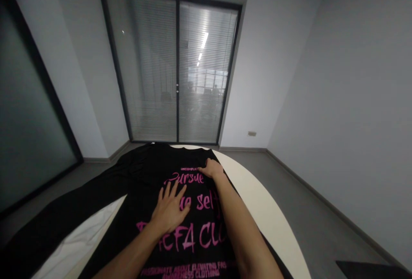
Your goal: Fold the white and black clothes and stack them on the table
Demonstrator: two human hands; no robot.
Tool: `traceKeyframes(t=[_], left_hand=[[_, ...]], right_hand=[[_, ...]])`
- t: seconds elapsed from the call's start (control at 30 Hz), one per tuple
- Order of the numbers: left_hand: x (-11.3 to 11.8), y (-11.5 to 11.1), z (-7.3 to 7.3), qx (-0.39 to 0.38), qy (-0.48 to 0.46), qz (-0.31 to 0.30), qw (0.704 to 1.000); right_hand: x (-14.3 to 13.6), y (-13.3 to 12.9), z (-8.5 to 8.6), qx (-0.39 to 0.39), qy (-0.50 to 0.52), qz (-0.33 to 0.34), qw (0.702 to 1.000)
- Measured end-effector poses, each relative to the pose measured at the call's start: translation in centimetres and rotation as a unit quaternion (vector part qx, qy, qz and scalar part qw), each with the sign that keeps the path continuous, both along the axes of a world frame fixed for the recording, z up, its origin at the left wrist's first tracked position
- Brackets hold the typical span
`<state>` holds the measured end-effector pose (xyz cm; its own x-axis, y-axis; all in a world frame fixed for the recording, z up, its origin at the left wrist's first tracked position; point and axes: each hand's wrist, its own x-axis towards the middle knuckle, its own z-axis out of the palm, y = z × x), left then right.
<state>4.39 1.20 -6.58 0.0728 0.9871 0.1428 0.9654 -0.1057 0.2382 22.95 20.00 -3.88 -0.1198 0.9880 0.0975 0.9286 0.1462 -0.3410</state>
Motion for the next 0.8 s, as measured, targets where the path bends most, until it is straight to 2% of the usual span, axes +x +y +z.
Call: traceKeyframes(t=[0.17, 0.33, 0.43, 0.63, 0.8], left_hand=[[0.0, -0.2, 0.3, -0.009, 0.005, -0.001, 1.0], [0.1, -0.1, 0.0, -0.005, 0.011, -0.001, 1.0], [0.1, 0.0, -0.4, 0.007, 0.017, 0.004, 1.0], [0.0, 0.1, -0.8, 0.018, 0.025, 0.001, 1.0], [0.1, 0.1, -0.7, 0.007, 0.027, -0.001, 1.0]], right_hand=[[-0.8, -1.9, -0.5, -0.001, -0.031, -0.049, 0.998], [-0.8, -1.4, 0.1, 0.005, 0.0, -0.089, 0.996], [-1.0, -0.8, 0.5, 0.02, 0.025, -0.072, 0.997], [-1.8, -1.7, 0.6, -0.009, 0.02, 0.032, 0.999], [-1.2, -3.4, 1.5, -0.048, -0.044, 0.009, 0.998]])
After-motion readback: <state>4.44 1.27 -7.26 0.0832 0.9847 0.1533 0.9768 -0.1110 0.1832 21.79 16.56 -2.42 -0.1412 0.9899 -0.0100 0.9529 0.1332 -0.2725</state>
